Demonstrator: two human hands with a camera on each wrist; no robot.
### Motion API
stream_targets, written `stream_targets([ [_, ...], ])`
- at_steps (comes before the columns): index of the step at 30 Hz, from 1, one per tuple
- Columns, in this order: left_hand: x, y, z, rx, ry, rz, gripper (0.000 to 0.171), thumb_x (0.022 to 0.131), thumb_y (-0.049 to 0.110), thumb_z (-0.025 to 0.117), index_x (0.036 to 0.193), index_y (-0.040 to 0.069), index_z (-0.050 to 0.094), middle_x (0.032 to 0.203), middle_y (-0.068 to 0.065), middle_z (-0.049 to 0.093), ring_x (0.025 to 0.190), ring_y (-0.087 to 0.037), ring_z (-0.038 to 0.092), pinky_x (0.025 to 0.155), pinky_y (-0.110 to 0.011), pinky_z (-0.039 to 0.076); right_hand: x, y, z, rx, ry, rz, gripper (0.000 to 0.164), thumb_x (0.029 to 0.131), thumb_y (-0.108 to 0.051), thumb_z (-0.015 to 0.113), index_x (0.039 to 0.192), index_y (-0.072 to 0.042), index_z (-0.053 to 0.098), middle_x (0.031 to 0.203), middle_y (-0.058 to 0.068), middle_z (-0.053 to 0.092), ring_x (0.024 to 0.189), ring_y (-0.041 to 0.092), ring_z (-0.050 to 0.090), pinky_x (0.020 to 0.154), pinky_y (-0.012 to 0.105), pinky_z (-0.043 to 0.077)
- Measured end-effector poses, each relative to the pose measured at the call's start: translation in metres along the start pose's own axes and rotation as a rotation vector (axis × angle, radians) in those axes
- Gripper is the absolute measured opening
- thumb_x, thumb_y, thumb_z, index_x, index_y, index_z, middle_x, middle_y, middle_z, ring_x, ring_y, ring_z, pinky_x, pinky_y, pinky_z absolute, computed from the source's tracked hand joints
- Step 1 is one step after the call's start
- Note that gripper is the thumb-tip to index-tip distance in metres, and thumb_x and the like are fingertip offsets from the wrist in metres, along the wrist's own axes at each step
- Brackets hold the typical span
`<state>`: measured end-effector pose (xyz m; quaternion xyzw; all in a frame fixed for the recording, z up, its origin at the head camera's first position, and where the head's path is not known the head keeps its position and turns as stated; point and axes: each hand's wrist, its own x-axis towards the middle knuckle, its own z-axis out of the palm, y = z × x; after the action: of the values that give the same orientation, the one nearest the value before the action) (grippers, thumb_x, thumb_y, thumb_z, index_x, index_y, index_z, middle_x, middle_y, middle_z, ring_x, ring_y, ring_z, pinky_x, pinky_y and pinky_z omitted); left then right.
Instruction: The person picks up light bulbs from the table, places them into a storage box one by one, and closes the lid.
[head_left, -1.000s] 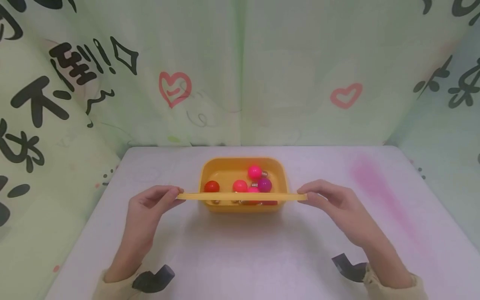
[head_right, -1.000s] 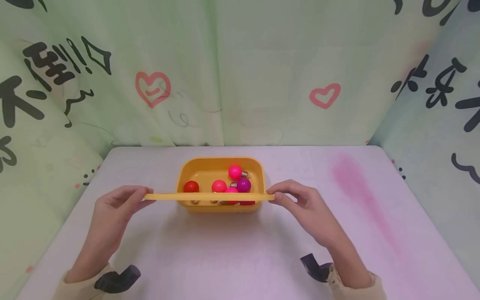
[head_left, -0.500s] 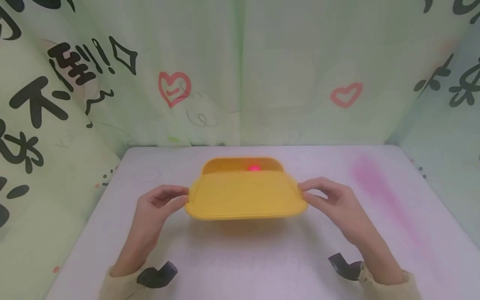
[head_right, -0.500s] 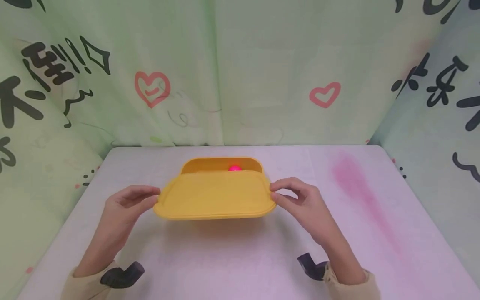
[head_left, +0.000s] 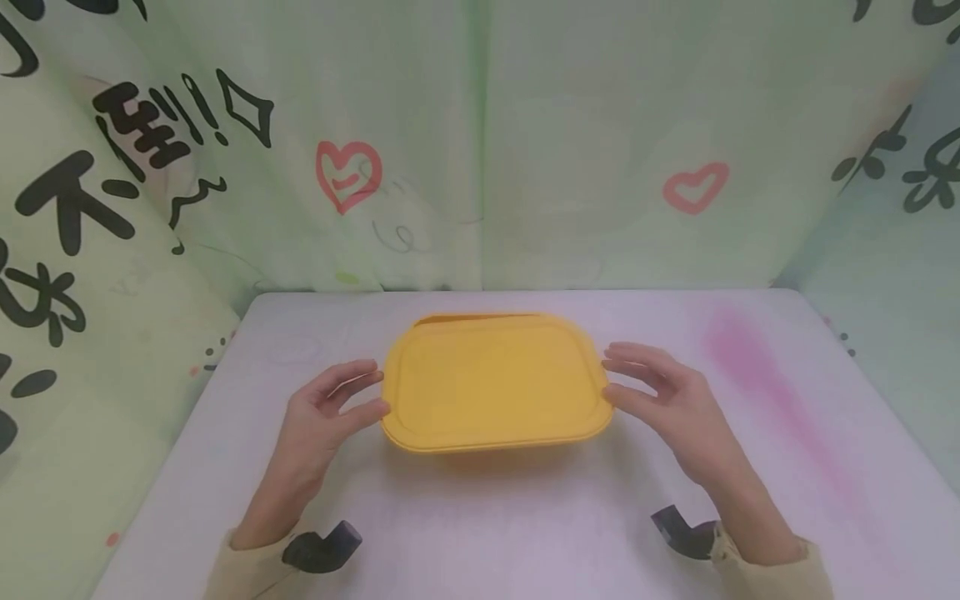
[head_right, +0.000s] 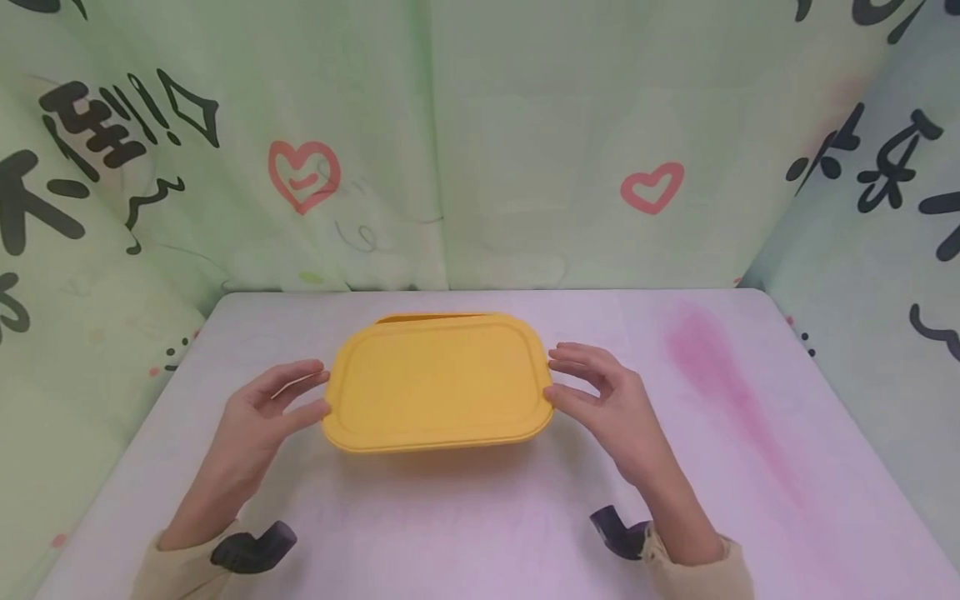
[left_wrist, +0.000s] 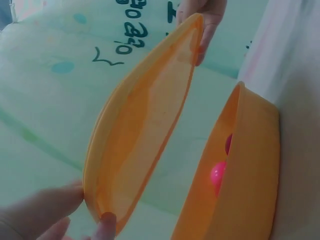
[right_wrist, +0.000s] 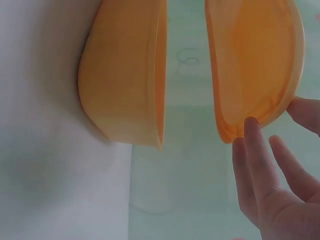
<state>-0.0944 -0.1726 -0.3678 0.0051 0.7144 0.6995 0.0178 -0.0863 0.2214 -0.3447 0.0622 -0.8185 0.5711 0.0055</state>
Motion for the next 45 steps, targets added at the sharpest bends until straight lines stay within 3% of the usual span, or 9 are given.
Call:
stream_targets([
  [8,0.005,-0.007,0.001,0.066,0.013,-0.028,0.064,0.081,0.007,0.081,0.138,0.005,0.053,0.138,-0.009,0.057,0.121,-0.012,0.060,0.091,-0.023,0.056,0.007,0.009,0.003,0.007,-0.056,0.042,0.057,0.090,-0.023,0.075,0.141,-0.010,0.053,0.144,0.010,0.054,0.121,0.009,0.060,0.092,0.015,0.051],
  [18,0.012,-0.014,0.006,0.098,0.031,-0.071,0.059,0.082,0.011,0.081,0.136,0.007,0.057,0.133,-0.012,0.062,0.113,-0.008,0.063,0.091,-0.020,0.055,0.014,0.019,0.005,-0.028,-0.061,0.058,0.057,0.090,-0.023,0.075,0.141,-0.010,0.053,0.137,0.013,0.059,0.114,0.004,0.062,0.091,0.016,0.052],
  [25,0.019,-0.019,0.008,0.125,0.069,-0.105,0.053,0.084,0.012,0.080,0.133,0.010,0.060,0.127,-0.010,0.065,0.108,-0.007,0.065,0.088,-0.020,0.056,0.022,0.023,0.008,-0.071,-0.053,0.064,0.052,0.089,-0.022,0.075,0.137,-0.010,0.058,0.129,0.011,0.063,0.111,0.009,0.063,0.089,0.017,0.053],
  [33,0.028,-0.028,0.011,0.143,0.096,-0.094,0.047,0.084,0.007,0.078,0.129,0.009,0.063,0.124,-0.010,0.065,0.105,-0.010,0.065,0.087,-0.019,0.055,0.028,0.029,0.012,-0.041,-0.052,0.048,0.051,0.089,-0.010,0.074,0.136,-0.003,0.057,0.124,0.019,0.063,0.105,0.008,0.065,0.088,0.017,0.054],
  [40,0.034,-0.028,0.014,0.153,0.117,-0.091,0.046,0.085,0.006,0.076,0.129,0.008,0.063,0.124,-0.010,0.065,0.105,-0.010,0.065,0.087,-0.017,0.054,0.034,0.033,0.015,-0.082,-0.050,0.048,0.050,0.089,-0.010,0.073,0.136,-0.002,0.057,0.123,0.018,0.065,0.105,0.006,0.064,0.087,0.015,0.054],
  [45,0.037,-0.028,0.015,0.132,0.119,-0.083,0.046,0.085,0.003,0.074,0.129,0.009,0.063,0.125,-0.010,0.065,0.106,-0.011,0.065,0.087,-0.017,0.054,0.037,0.035,0.016,-0.097,-0.046,0.052,0.050,0.089,-0.009,0.073,0.136,-0.001,0.057,0.123,0.018,0.065,0.110,0.017,0.064,0.088,0.014,0.052],
])
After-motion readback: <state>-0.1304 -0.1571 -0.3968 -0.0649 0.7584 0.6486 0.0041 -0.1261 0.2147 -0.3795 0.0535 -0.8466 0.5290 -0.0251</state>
